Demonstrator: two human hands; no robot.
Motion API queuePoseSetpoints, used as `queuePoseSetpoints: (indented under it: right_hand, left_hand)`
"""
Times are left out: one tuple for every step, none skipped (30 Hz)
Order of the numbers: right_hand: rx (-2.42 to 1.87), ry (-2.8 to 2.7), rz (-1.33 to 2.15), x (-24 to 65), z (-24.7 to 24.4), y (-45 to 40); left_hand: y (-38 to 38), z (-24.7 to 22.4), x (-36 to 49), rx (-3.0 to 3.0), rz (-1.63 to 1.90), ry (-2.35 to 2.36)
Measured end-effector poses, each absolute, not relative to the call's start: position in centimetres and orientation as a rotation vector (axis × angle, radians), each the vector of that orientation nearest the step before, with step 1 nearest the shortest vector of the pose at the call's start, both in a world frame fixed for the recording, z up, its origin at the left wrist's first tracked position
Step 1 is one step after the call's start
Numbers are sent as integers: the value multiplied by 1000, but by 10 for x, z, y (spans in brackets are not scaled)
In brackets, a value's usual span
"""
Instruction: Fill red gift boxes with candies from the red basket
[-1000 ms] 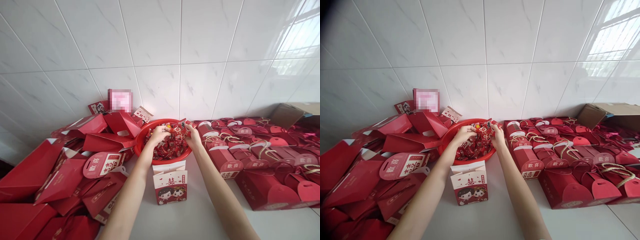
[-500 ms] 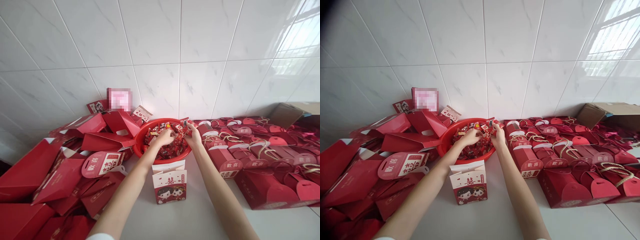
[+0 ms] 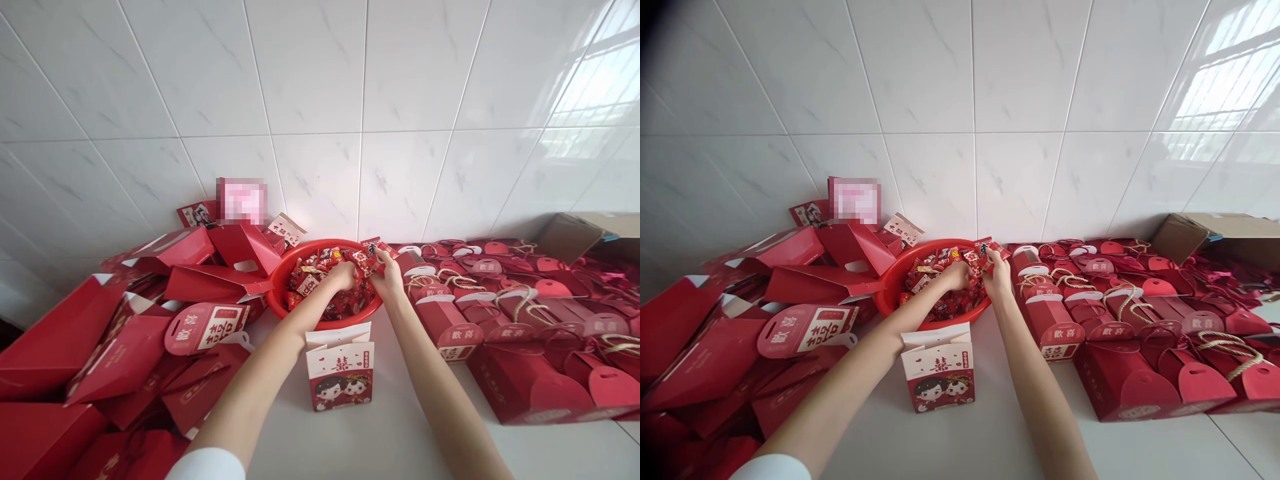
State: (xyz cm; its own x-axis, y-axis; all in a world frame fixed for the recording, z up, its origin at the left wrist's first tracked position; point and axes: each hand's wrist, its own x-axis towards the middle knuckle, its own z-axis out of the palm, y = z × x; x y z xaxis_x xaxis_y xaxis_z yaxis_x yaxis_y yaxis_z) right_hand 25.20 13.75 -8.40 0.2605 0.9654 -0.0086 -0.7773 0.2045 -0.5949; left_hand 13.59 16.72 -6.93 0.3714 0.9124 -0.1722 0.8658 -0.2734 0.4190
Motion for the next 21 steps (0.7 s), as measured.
queuePoseSetpoints:
  right_hand:
    - [-543, -416, 1257, 252, -82, 136]
    - [-538, -423, 1252, 253, -79, 134]
    - [-532, -430, 1249, 254, -76, 132]
    - [-526, -439, 1247, 255, -73, 130]
    - [-520, -449, 1246, 256, -69, 128]
    - [-514, -460, 1246, 256, -65, 125]
    - [-506, -474, 1246, 256, -61, 122]
    - [-497, -489, 1245, 256, -56, 119]
    - [-486, -504, 1245, 256, -52, 115]
    - [-474, -519, 1245, 256, -48, 111]
    - [-463, -535, 1246, 255, -44, 107]
    - [-456, -549, 1247, 255, -40, 103]
    - [-454, -562, 1249, 254, -36, 99]
    - [-455, -572, 1254, 254, -33, 96]
    - [-456, -582, 1259, 254, -29, 93]
    - [-457, -590, 1263, 255, -26, 90]
    - [-455, -597, 1266, 256, -23, 87]
    - [-453, -603, 1269, 257, -21, 85]
    - [-451, -606, 1266, 258, -18, 83]
    - [-452, -608, 1260, 260, -15, 81]
    - [-453, -610, 1252, 261, -13, 78]
  left_hand:
    - [167, -69, 133, 2206, 98, 1541]
    - [166, -68, 131, 2221, 56, 1541]
    - [165, -68, 129, 2238, 24, 1536]
    - [163, -68, 128, 2252, 8, 1528]
    - [162, -68, 128, 2265, 0, 1517]
    - [160, -68, 129, 2276, 0, 1503]
    - [158, -69, 130, 2286, 7, 1487]
    - [155, -69, 131, 2293, 24, 1469]
    - [153, -69, 132, 2300, 50, 1450]
    - [150, -69, 133, 2305, 86, 1430]
    - [148, -67, 133, 2307, 132, 1411]
    - [146, -65, 133, 2306, 191, 1393]
    - [144, -62, 132, 2303, 262, 1377]
    - [143, -57, 130, 2295, 342, 1364]
    - [141, -52, 126, 2281, 432, 1355]
    - [138, -46, 122, 2263, 523, 1348]
    - [134, -41, 117, 2242, 606, 1346]
    - [129, -36, 110, 2208, 695, 1328]
    - [121, -31, 102, 2165, 771, 1295]
    - [111, -26, 93, 2118, 841, 1241]
    - [99, -22, 84, 1988, 977, 1100]
